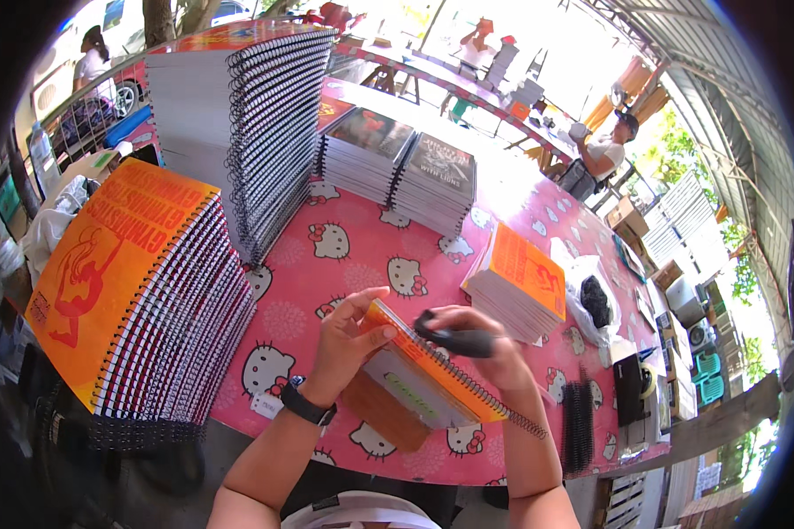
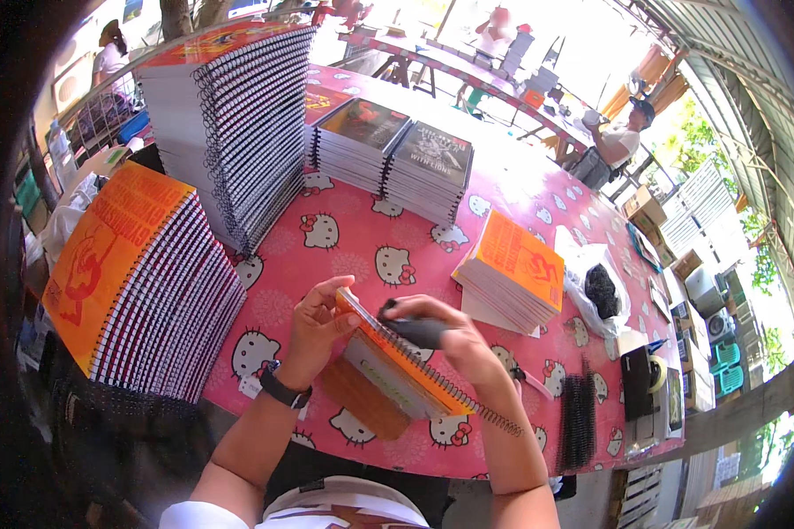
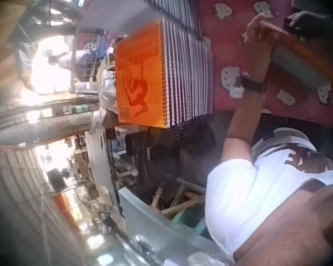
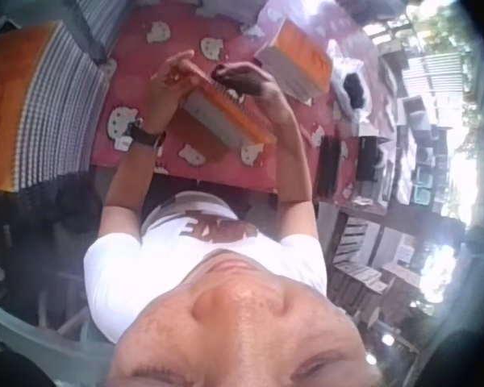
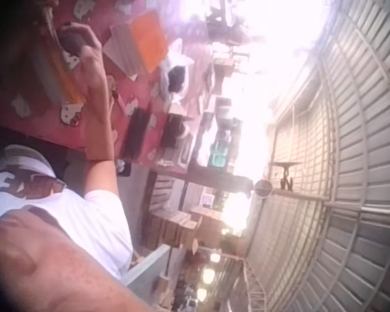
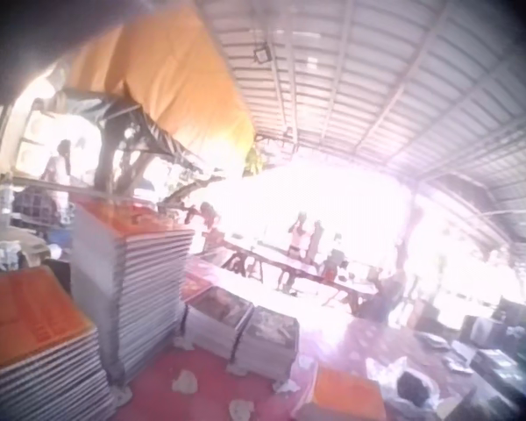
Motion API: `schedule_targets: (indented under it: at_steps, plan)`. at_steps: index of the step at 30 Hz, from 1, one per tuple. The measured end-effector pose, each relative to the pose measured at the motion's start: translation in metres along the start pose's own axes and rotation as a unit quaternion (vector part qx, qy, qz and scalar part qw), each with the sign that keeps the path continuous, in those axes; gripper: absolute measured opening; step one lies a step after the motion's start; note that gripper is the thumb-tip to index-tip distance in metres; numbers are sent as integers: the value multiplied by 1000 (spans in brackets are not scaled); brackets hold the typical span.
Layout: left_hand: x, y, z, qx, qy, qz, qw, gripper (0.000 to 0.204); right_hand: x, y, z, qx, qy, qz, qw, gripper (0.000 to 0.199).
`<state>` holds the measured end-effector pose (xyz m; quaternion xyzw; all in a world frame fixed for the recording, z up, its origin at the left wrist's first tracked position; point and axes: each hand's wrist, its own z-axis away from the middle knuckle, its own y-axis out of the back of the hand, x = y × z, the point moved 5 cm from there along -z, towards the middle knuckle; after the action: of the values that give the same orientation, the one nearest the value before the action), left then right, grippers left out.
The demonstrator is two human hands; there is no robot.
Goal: The person binds books by inserting wire coils into pre-punched holes of book stacks and placing the completed books onto a stack.
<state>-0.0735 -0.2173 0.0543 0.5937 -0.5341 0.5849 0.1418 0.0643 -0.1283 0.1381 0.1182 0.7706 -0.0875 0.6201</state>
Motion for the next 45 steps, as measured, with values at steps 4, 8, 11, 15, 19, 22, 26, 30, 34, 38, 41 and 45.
schedule_targets:
  at_steps: [4, 8, 11, 15, 19, 22, 26, 30, 34, 38, 41, 45]
  plan:
    - [0, 5, -2, 31, -24, 28, 999, 41, 28, 31, -7, 79, -89, 267, 956, 60]
    - [-2, 6, -2, 40, -39, -14, 998, 33, 14, 3, -12, -22, -14, 142, 990, 54]
    - [-3, 7, -2, 41, -39, -16, 998, 34, 30, 29, -13, 68, -121, 311, 940, 59]
    - [-4, 4, 0, 19, -32, 21, 999, 32, 21, 3, -12, 13, -58, 49, 997, 57]
    - [-2, 5, -1, 32, -30, 11, 999, 32, 30, 28, -20, 60, -62, 125, 988, 53]
    - [-1, 5, 0, 25, -38, -1, 999, 32, 27, 3, -25, -10, -45, 22, 999, 50]
    - [3, 4, 1, 31, -45, -19, 998, 30, 65, 36, -16, 69, -148, 324, 932, 62]
    - [9, -7, -1, 14, -31, 5, 999, 29, 72, 70, 33, 116, -136, 565, 806, 63]
    - [55, -37, 7, -44, -105, -109, 988, 27, -23, 30, 59, 165, -31, 423, 891, 47]
    - [98, -94, 30, -161, -244, -216, 932, 23, -92, -39, 69, 187, 94, 346, 914, 30]
    - [108, -117, 45, -161, -258, -206, 930, 20, -96, -36, 89, 225, 115, 330, 910, 24]
    - [108, -122, 55, -187, -266, -212, 921, 16, -98, -40, 98, 207, 171, 356, 895, 21]
